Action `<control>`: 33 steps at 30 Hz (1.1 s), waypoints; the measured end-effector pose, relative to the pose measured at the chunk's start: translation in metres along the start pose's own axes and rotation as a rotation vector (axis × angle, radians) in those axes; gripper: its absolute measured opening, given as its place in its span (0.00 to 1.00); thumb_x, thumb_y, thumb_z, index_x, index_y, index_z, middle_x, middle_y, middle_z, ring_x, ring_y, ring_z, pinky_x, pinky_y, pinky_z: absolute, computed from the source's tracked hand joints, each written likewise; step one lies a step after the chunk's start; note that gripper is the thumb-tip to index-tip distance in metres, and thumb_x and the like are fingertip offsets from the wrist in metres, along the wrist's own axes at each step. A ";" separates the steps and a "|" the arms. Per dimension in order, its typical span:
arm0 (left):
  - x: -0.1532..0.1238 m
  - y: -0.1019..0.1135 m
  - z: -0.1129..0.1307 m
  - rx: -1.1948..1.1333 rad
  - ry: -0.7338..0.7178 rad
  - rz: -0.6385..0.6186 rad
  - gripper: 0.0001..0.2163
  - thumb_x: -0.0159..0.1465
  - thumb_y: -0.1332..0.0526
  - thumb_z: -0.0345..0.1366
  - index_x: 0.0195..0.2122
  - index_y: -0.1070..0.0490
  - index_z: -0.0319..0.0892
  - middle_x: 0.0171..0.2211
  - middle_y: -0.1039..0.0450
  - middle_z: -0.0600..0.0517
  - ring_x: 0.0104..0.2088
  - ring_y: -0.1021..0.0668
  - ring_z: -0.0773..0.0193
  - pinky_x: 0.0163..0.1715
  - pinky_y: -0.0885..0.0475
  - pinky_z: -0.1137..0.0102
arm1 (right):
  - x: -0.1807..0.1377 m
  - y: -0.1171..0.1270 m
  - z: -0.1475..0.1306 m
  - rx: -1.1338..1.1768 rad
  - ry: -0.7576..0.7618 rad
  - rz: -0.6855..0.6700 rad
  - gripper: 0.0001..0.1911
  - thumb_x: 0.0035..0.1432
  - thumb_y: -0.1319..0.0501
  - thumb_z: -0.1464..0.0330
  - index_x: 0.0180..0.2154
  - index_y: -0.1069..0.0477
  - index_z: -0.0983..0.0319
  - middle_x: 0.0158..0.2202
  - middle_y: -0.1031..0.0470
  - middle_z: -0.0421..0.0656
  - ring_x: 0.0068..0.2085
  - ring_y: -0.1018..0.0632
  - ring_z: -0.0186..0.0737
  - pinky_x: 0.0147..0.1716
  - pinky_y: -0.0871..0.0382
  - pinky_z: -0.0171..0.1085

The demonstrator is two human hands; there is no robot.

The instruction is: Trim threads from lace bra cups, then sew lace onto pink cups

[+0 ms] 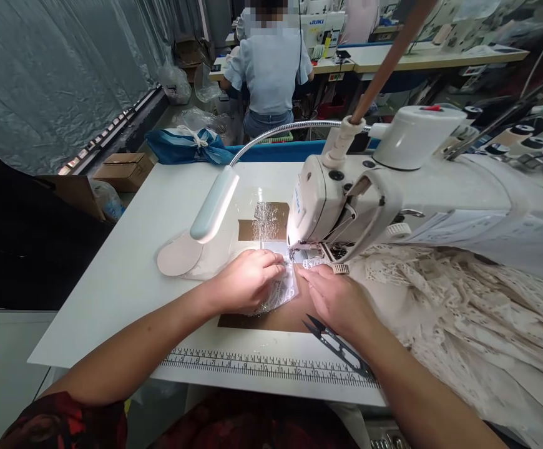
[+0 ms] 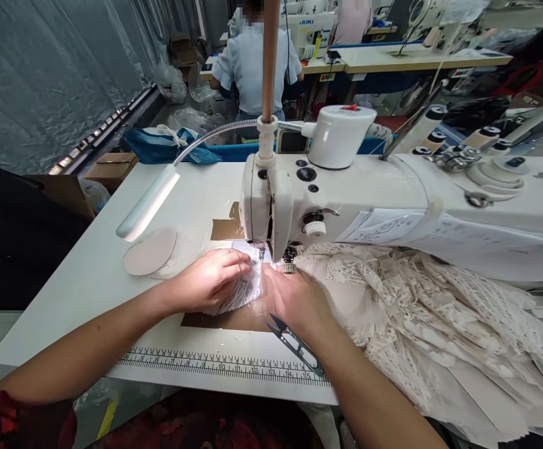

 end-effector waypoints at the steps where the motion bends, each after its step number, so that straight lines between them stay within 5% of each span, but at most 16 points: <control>1: -0.001 0.000 0.002 -0.008 0.012 0.011 0.14 0.62 0.46 0.32 0.48 0.30 0.38 0.49 0.29 0.43 0.46 0.28 0.55 0.45 0.32 0.62 | -0.001 0.000 0.000 0.026 0.013 0.007 0.21 0.59 0.51 0.75 0.50 0.27 0.62 0.35 0.21 0.46 0.36 0.23 0.43 0.32 0.34 0.36; 5: -0.001 -0.008 0.000 -0.002 0.072 0.034 0.11 0.65 0.49 0.34 0.33 0.28 0.38 0.34 0.28 0.46 0.35 0.28 0.59 0.36 0.33 0.64 | -0.004 0.002 -0.003 0.084 0.067 0.030 0.18 0.58 0.49 0.77 0.44 0.25 0.62 0.37 0.21 0.47 0.37 0.23 0.42 0.33 0.32 0.36; 8: -0.002 -0.007 -0.003 -0.067 0.066 0.075 0.11 0.65 0.49 0.33 0.30 0.30 0.38 0.32 0.28 0.47 0.34 0.29 0.60 0.36 0.34 0.65 | -0.006 0.003 -0.007 0.107 0.103 0.024 0.18 0.57 0.49 0.78 0.44 0.26 0.62 0.38 0.22 0.46 0.36 0.24 0.41 0.34 0.32 0.36; 15: -0.006 -0.003 -0.010 -0.263 0.068 0.086 0.08 0.66 0.50 0.33 0.33 0.32 0.38 0.32 0.28 0.48 0.35 0.29 0.61 0.40 0.33 0.66 | -0.010 0.000 -0.026 0.103 0.278 -0.074 0.17 0.57 0.46 0.79 0.44 0.26 0.57 0.33 0.27 0.43 0.34 0.28 0.39 0.32 0.37 0.34; 21: -0.010 -0.006 0.003 -0.169 -0.094 0.047 0.13 0.61 0.46 0.27 0.45 0.30 0.39 0.44 0.29 0.44 0.43 0.30 0.58 0.44 0.34 0.64 | -0.014 -0.003 -0.032 0.050 0.372 -0.119 0.13 0.57 0.45 0.77 0.39 0.25 0.59 0.30 0.30 0.42 0.32 0.32 0.39 0.32 0.40 0.35; 33: -0.016 -0.016 0.021 0.022 -0.195 -0.006 0.15 0.67 0.48 0.33 0.53 0.31 0.47 0.33 0.32 0.49 0.34 0.33 0.61 0.38 0.41 0.64 | -0.016 0.002 -0.033 0.036 0.386 -0.080 0.12 0.58 0.45 0.76 0.36 0.25 0.59 0.28 0.29 0.42 0.30 0.32 0.38 0.30 0.42 0.35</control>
Point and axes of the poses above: each hand's wrist, its own x-axis towards the middle knuckle, its own y-axis out of the back of the hand, z = x × y, the point moved 10 cm from there along x, towards the middle knuckle
